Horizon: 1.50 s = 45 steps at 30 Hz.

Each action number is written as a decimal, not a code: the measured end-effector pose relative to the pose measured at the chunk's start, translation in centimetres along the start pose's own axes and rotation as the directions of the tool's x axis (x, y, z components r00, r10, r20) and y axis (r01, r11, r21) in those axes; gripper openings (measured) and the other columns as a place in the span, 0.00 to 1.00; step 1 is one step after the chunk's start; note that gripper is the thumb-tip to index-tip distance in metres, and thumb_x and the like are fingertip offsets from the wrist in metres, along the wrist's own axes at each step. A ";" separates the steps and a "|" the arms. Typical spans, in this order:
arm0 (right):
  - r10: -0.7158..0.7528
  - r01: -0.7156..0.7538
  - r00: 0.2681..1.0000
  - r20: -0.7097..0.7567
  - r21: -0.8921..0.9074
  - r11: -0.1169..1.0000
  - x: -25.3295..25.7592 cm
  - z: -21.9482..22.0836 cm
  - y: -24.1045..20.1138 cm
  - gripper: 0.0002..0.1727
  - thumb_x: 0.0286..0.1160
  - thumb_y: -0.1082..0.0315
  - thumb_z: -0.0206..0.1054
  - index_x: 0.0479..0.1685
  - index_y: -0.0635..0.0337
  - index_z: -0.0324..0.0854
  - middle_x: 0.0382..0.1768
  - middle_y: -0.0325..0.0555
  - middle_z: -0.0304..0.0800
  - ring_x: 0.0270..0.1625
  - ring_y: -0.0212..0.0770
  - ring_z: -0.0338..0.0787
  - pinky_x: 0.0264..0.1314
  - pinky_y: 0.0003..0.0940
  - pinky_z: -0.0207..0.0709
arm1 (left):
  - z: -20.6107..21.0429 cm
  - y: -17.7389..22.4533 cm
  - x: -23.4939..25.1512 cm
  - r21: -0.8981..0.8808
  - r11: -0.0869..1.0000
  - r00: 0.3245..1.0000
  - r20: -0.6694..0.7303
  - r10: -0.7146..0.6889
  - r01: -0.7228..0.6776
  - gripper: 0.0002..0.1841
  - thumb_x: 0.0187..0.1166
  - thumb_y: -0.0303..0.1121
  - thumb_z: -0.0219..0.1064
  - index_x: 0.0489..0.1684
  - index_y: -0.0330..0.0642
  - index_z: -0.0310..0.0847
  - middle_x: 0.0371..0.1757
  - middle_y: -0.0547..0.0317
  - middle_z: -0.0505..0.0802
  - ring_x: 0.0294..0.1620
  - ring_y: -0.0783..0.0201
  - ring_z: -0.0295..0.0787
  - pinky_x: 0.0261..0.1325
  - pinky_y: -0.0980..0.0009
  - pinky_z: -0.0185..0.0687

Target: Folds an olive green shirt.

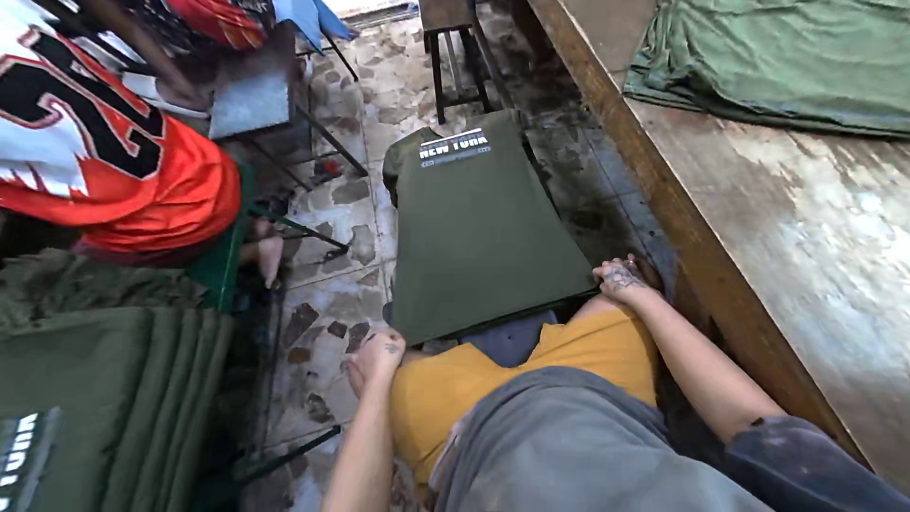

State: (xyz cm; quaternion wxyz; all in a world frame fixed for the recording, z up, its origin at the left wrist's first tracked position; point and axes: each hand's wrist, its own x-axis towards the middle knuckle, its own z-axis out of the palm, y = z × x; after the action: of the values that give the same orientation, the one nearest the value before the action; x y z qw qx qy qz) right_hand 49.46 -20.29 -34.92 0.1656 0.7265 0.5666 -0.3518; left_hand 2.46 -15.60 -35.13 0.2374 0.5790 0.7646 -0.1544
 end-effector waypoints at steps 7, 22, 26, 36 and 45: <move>-0.077 0.075 0.997 0.006 0.162 0.984 -1.3 -1.9 -5.6 0.27 0.90 0.50 0.55 0.69 0.64 0.83 0.73 0.66 0.80 0.81 0.63 0.75 0.83 0.65 0.62 | 1.8 4.5 1.4 -0.583 0.811 0.999 -0.034 0.040 -0.052 0.37 0.84 0.42 0.66 0.88 0.32 0.57 0.79 0.27 0.75 0.81 0.35 0.73 0.80 0.42 0.69; 0.251 -0.233 0.907 0.337 0.901 -0.366 3.9 6.8 -10.0 0.39 0.84 0.39 0.60 0.85 0.58 0.65 0.82 0.60 0.72 0.83 0.57 0.72 0.80 0.63 0.68 | 7.6 8.7 1.6 -0.843 -0.375 0.858 0.477 -0.191 0.385 0.26 0.84 0.41 0.61 0.78 0.40 0.70 0.75 0.40 0.81 0.73 0.43 0.78 0.66 0.37 0.76; 0.409 0.047 0.845 0.346 0.713 -0.700 3.6 4.8 -9.8 0.29 0.80 0.63 0.67 0.79 0.62 0.67 0.74 0.59 0.77 0.75 0.55 0.79 0.71 0.60 0.75 | 6.8 7.1 2.9 -0.877 -0.454 0.864 0.345 -0.367 0.157 0.28 0.80 0.30 0.64 0.81 0.33 0.65 0.76 0.34 0.78 0.72 0.39 0.76 0.65 0.35 0.75; 0.540 0.313 0.825 0.170 0.657 -0.686 2.0 3.0 -7.4 0.30 0.72 0.74 0.71 0.76 0.64 0.68 0.69 0.61 0.80 0.68 0.56 0.83 0.65 0.58 0.81 | 2.5 1.6 2.6 -0.939 -0.286 0.928 0.267 -0.261 0.190 0.26 0.78 0.29 0.62 0.78 0.40 0.68 0.73 0.37 0.80 0.69 0.41 0.79 0.63 0.39 0.78; 0.507 0.448 0.806 -0.306 0.875 -0.183 0.3 -2.4 -6.5 0.27 0.74 0.80 0.63 0.76 0.61 0.74 0.72 0.60 0.79 0.69 0.51 0.81 0.67 0.52 0.77 | -4.7 0.7 1.1 -0.973 0.228 0.997 -0.051 -0.060 -0.036 0.28 0.82 0.29 0.58 0.85 0.45 0.65 0.68 0.37 0.82 0.55 0.48 0.82 0.48 0.49 0.80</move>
State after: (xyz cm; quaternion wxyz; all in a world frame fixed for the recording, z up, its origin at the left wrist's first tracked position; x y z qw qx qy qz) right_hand 44.12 -16.54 -32.40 -0.6325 0.6573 0.0784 -0.4022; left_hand 2.02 -12.12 -31.77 0.5149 0.3057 0.7077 0.3749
